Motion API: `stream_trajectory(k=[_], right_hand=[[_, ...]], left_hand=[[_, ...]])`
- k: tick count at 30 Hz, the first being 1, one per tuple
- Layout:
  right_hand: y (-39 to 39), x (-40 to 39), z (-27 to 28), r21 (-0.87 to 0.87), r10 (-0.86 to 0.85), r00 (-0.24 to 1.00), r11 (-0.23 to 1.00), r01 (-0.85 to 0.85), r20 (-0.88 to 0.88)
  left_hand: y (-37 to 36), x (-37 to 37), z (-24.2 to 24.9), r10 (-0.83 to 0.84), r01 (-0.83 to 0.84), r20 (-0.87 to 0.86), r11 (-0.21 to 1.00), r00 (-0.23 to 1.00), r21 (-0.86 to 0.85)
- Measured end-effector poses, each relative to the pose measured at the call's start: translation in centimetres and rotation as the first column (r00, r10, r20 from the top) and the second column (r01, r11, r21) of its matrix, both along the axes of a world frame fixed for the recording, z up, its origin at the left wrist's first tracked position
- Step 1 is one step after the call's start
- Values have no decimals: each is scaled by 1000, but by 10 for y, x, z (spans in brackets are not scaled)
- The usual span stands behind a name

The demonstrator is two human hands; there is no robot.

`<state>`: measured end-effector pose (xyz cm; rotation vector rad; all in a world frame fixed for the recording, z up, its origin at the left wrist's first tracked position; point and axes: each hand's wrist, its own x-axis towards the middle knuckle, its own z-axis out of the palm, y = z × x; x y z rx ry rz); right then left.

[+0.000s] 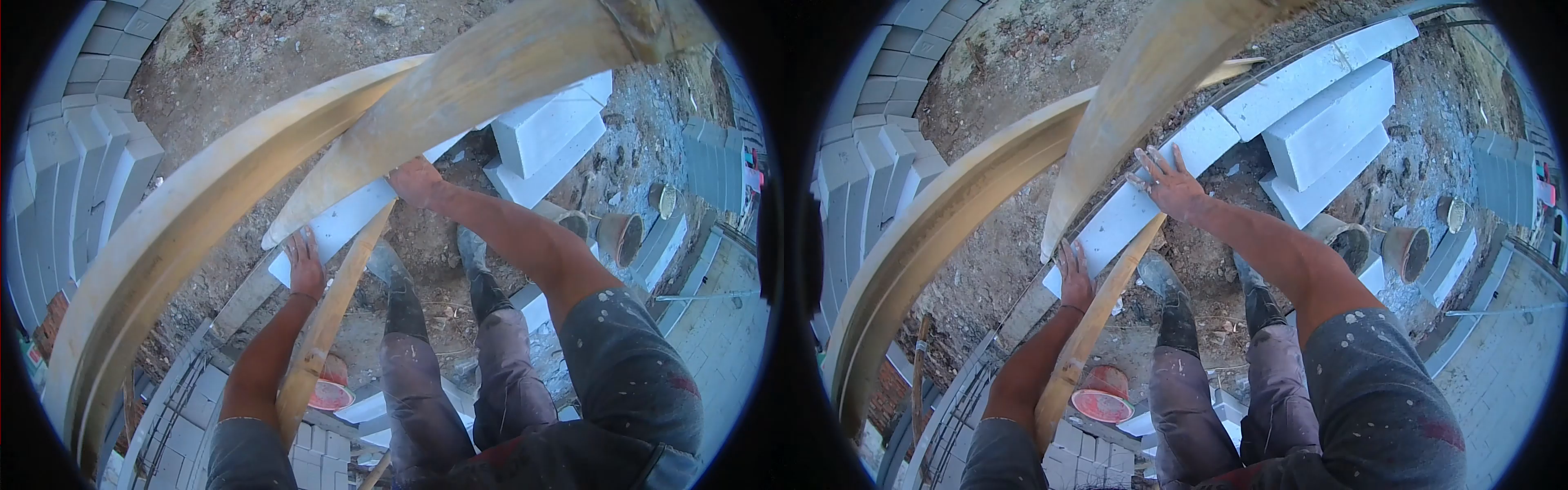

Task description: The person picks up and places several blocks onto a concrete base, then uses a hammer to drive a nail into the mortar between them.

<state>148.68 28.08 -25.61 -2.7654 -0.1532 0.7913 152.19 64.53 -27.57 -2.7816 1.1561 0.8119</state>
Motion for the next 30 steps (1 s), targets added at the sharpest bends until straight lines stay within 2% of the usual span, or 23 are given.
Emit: stream_trajectory(k=[4, 6, 7, 9, 10, 11, 12, 14, 15, 16, 17, 18, 20, 22, 23, 24, 25, 26, 27, 28, 30], right_hand=[[3, 2, 7, -85, -15, 1000, 996, 13, -20], [7, -1, 6, -127, -22, 1000, 992, 23, 7], [8, -1, 6, -114, -1, 1000, 993, 4, 28], [11, -6, 1, -99, -79, 988, 991, 92, 136], [12, -10, -9, -100, -74, 971, 990, 99, 228], [10, -13, -11, -85, -54, 972, 993, 76, 229], [7, -13, -10, -98, -53, 969, 992, 79, 240], [8, -11, -6, -126, -40, 973, 990, 70, 227], [10, -11, -4, -122, -18, 969, 991, 50, 245], [10, -11, -4, -140, -15, 974, 989, 47, 224], [8, -11, -4, -162, -16, 979, 986, 50, 202], [7, -11, 1, -187, 6, 986, 982, 26, 167], [3, -11, -5, -184, 17, 980, 983, 20, 199], [3, -16, -16, -176, 26, 973, 984, 15, 229], [3, -18, -18, -166, 35, 964, 986, 10, 264], [2, -18, -21, -160, 41, 953, 987, 8, 301], [0, -17, -23, -168, 39, 949, 986, 15, 312], [1, -20, -23, -169, 57, 943, 986, -1, 327], [1, -24, -24, -178, 72, 937, 984, -11, 342], [2, -26, -27, -163, 61, 922, 987, 2, 382], [5, -28, -47, -185, 86, 893, 983, -3, 443]], left_hand=[[-10, 9, 22, 12, -14, -35, 999, 999, -37], [-15, 23, 39, -110, 132, -137, 977, 984, 167], [-21, 30, 45, -87, 108, -118, 977, 989, 183], [-35, 41, 52, -72, 181, -249, 875, 966, 449], [-55, 51, 66, 34, 159, -337, 835, 941, 527], [-72, 58, 78, 132, 165, -421, 785, 898, 598], [-71, 48, 74, 174, -16, -285, 876, 943, 482], [-124, 14, 127, 195, -165, -120, 960, 973, 225], [-152, -12, 155, 234, -218, -177, 970, 956, 107], [-169, -49, 180, 268, -294, -315, 955, 911, -37], [-170, -92, 192, 222, -395, -491, 875, 843, -282], [-171, -134, 204, 90, -490, -653, 739, 752, -462], [-149, -193, 214, 47, -665, -949, 724, 312, -183], [-81, -220, 149, 161, -555, -881, 822, 445, -131], [-19, -233, 82, 270, -473, -693, 874, 669, -116], [41, -245, 16, 352, -409, -455, 912, 818, -31], [76, -227, -9, 604, -737, -526, 673, 599, -67], [110, -209, -33, 722, -941, -608, 304, 331, -152], [108, -178, -24, 780, -886, -458, 257, 426, -385], [105, -152, -34, 832, -767, -296, 219, 470, -604], [120, -117, -80, 879, -564, -100, 207, 465, -799]])
